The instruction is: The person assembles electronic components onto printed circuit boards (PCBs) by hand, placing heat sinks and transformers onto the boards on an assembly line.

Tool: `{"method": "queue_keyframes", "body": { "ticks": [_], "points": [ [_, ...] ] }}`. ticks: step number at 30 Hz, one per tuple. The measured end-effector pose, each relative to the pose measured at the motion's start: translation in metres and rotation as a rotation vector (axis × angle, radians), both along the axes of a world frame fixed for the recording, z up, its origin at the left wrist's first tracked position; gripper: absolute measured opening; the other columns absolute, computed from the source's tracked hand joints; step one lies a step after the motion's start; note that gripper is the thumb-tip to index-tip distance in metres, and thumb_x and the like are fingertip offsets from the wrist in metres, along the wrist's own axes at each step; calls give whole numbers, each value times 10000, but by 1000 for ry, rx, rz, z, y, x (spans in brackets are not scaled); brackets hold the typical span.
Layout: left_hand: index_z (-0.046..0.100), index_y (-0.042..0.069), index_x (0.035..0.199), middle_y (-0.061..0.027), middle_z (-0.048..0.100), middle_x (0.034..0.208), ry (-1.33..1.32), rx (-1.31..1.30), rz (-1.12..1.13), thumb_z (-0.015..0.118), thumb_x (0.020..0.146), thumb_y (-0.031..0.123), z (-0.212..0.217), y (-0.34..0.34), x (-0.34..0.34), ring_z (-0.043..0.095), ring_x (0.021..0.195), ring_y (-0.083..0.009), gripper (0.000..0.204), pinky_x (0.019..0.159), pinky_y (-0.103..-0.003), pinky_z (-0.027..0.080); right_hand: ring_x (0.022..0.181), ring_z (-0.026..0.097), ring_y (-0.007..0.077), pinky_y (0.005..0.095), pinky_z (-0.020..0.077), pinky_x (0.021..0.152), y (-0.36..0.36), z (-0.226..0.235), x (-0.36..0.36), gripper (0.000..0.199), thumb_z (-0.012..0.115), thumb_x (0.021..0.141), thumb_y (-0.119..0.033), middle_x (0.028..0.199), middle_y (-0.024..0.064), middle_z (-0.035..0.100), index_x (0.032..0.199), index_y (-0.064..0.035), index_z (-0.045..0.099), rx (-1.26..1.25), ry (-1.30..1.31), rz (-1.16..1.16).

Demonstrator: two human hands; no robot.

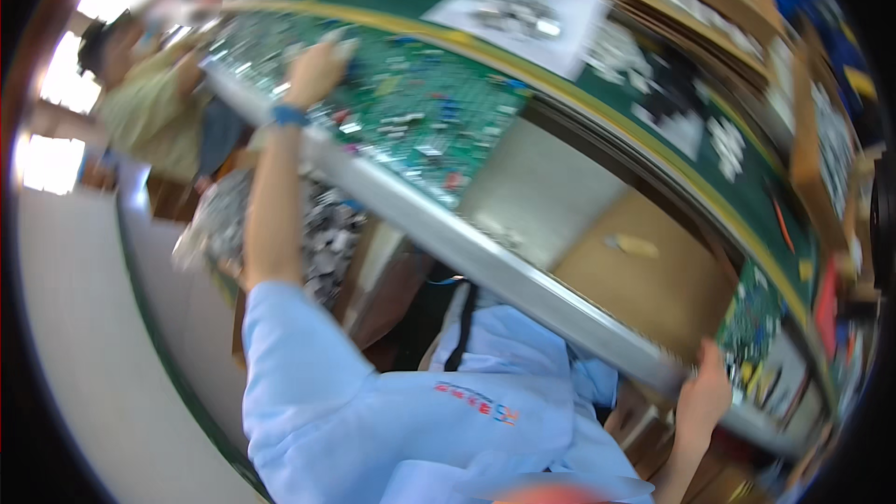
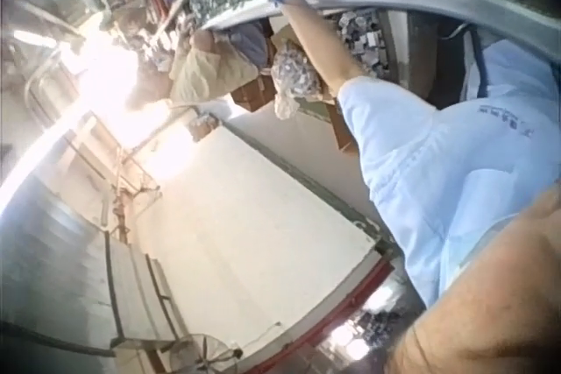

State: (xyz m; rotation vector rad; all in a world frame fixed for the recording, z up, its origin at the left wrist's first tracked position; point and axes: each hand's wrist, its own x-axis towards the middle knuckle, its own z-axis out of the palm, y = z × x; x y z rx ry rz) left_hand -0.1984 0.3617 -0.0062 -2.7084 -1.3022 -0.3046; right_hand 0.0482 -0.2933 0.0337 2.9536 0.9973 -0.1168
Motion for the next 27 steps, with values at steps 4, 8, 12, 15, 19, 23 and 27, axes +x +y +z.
{"method": "queue_keyframes", "body": {
  "ticks": [4,8,12,15,19,23,27],
  "points": [
    [496,192,1390,-131,527,1361,267,280,-360,549,825,80,-39,69,-72,652,762,-315,579,620,-424,547,832,657,373,471,525,694,0,-1,16,436,528,766,23,1035,144,676,1182,-96,579,65,-50,-74],
    [402,117,1448,-139,397,1489,452,411,-346,545,856,47,-38,171,-142,620,1036,-311,613,768,-380,529,697,669,334,442,528,577,-16,-10,37,144,517,794,-35,813,117,659,930,-70,548,67,-185,-115],
    [479,41,1397,-177,492,1416,-120,-345,-73,385,1018,462,-31,60,-24,500,1270,-326,574,1043,-356,381,685,673,313,430,527,539,-38,-7,42,130,527,792,-25,775,103,654,913,-66,550,-52,-224,-251],
    [479,15,1389,-179,527,1377,-159,-336,-155,403,1021,418,-19,34,-19,515,1249,-295,551,1030,-343,387,695,673,327,440,532,572,-52,-9,52,161,525,791,-19,810,106,668,938,-66,570,6,-206,-304],
    [493,-27,1361,-191,600,1277,-356,-568,-202,440,1029,299,1,-39,2,565,1181,-240,469,1001,-314,409,804,671,357,459,528,660,-60,-9,63,266,527,778,0,916,138,686,1020,-79,601,15,-132,-403],
    [530,14,1347,-179,651,1137,-206,-472,-286,468,1020,287,14,-99,28,593,996,-203,430,902,-311,441,791,671,329,448,520,643,-47,-7,75,316,546,778,6,920,104,694,1063,-115,608,132,-175,-319],
    [546,41,1336,-156,680,1078,-174,-481,-335,455,1015,305,33,-162,61,573,1011,-260,425,953,-350,404,773,664,317,432,515,630,-5,3,92,178,598,865,-87,890,72,690,1039,-125,614,199,-271,-156]
  ]
}}
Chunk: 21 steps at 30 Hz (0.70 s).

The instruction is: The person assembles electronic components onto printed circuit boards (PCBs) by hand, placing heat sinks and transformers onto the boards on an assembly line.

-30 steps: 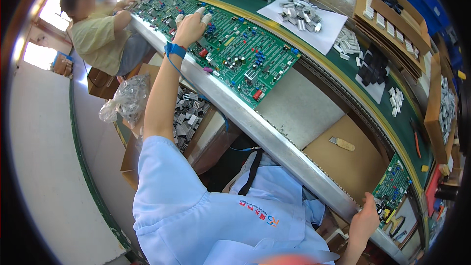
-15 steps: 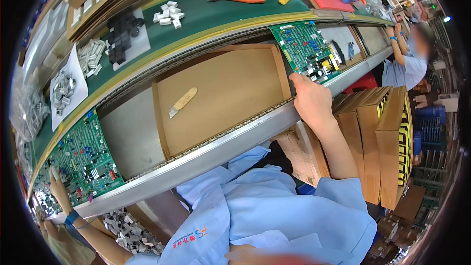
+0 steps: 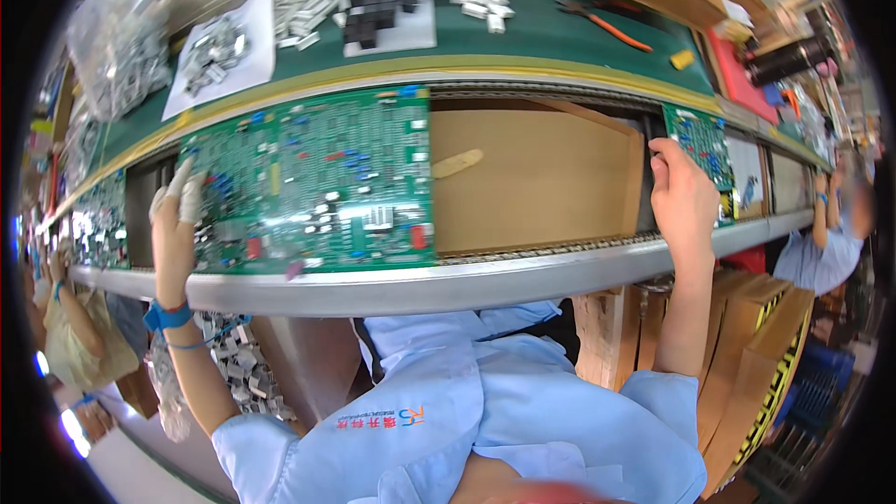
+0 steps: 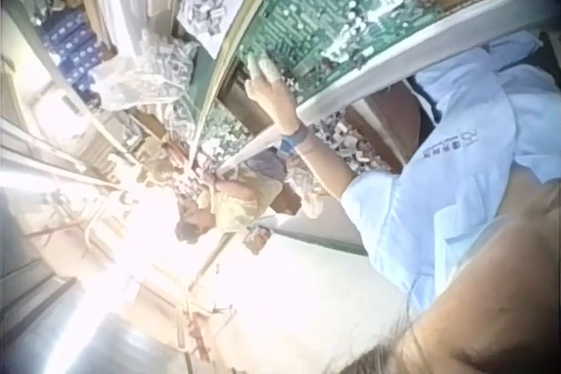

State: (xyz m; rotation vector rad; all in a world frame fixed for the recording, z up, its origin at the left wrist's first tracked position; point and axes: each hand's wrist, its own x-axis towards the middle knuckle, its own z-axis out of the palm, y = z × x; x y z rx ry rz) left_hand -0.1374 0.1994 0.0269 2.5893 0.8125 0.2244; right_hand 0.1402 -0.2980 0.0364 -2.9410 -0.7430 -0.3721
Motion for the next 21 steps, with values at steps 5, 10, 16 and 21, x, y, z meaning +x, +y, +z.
{"method": "queue_keyframes", "body": {
  "ticks": [5,10,16,21],
  "points": [
    [513,29,1352,-169,675,1141,-5,99,-177,474,991,305,11,-41,19,596,1113,-322,456,1123,-457,246,799,660,312,418,513,651,63,8,30,152,626,871,-126,906,59,685,1022,-127,612,113,61,213],
    [521,-21,1312,-190,675,1113,-19,79,-309,541,960,325,17,-73,43,592,1118,-345,494,1103,-491,266,768,639,247,354,501,677,122,-6,76,264,643,838,-49,1049,35,637,1090,-121,613,308,168,469],
    [536,16,1300,-156,699,993,-55,155,-368,595,933,337,23,-86,66,641,977,-333,491,1082,-501,295,748,605,184,320,482,694,163,-39,121,289,661,826,-40,1038,16,626,1096,-139,638,440,285,535],
    [629,112,1217,-146,693,926,-265,395,-349,639,896,287,27,-49,116,649,896,-325,366,876,-455,465,696,597,200,312,478,651,170,-57,150,228,696,810,-109,922,62,627,1031,-109,643,483,202,601]
  ]
}}
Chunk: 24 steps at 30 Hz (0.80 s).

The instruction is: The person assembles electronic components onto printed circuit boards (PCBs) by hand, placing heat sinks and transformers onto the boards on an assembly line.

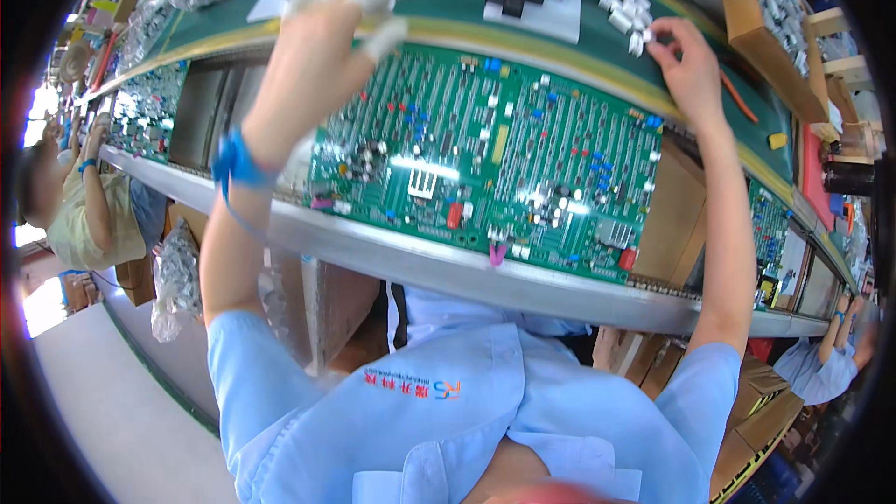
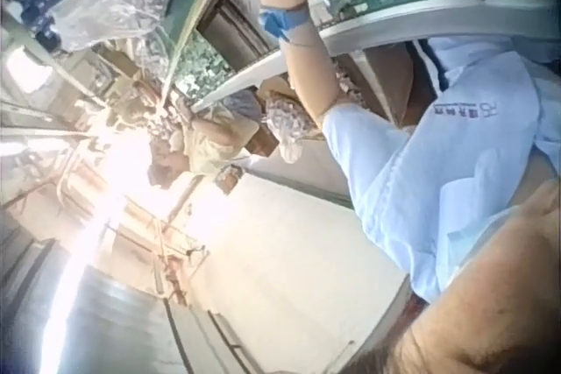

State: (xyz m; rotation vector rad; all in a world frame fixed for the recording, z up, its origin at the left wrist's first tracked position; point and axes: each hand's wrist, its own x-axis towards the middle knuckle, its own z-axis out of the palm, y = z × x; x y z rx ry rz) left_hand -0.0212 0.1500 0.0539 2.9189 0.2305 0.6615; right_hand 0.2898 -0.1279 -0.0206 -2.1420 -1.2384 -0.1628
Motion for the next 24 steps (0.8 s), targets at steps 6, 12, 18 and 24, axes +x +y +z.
{"method": "queue_keyframes", "body": {
  "ticks": [6,12,18,24],
  "points": [
    [719,62,1021,-205,671,911,60,139,-3,651,859,200,-26,31,73,629,885,-354,223,792,-443,477,700,559,51,194,427,610,-11,18,-10,203,675,889,-139,877,-21,649,1067,-60,618,84,264,-4],
    [733,47,971,-199,678,878,94,239,31,665,847,239,-42,29,76,643,830,-353,238,764,-442,484,695,520,16,173,408,609,-28,70,-134,169,694,851,-69,889,-29,632,1008,-30,645,0,612,244],
    [715,8,925,-203,686,849,105,11,75,671,850,243,-40,21,77,659,807,-354,251,746,-437,509,588,528,110,247,412,532,-43,82,-207,161,704,780,5,816,47,625,937,-26,683,-246,674,323],
    [687,-21,888,-233,681,855,155,-15,138,625,815,145,-52,46,89,653,825,-392,192,752,-450,517,646,629,224,322,466,527,-46,70,-224,144,724,737,-17,797,50,647,869,-47,674,-301,321,293]
  ]
}}
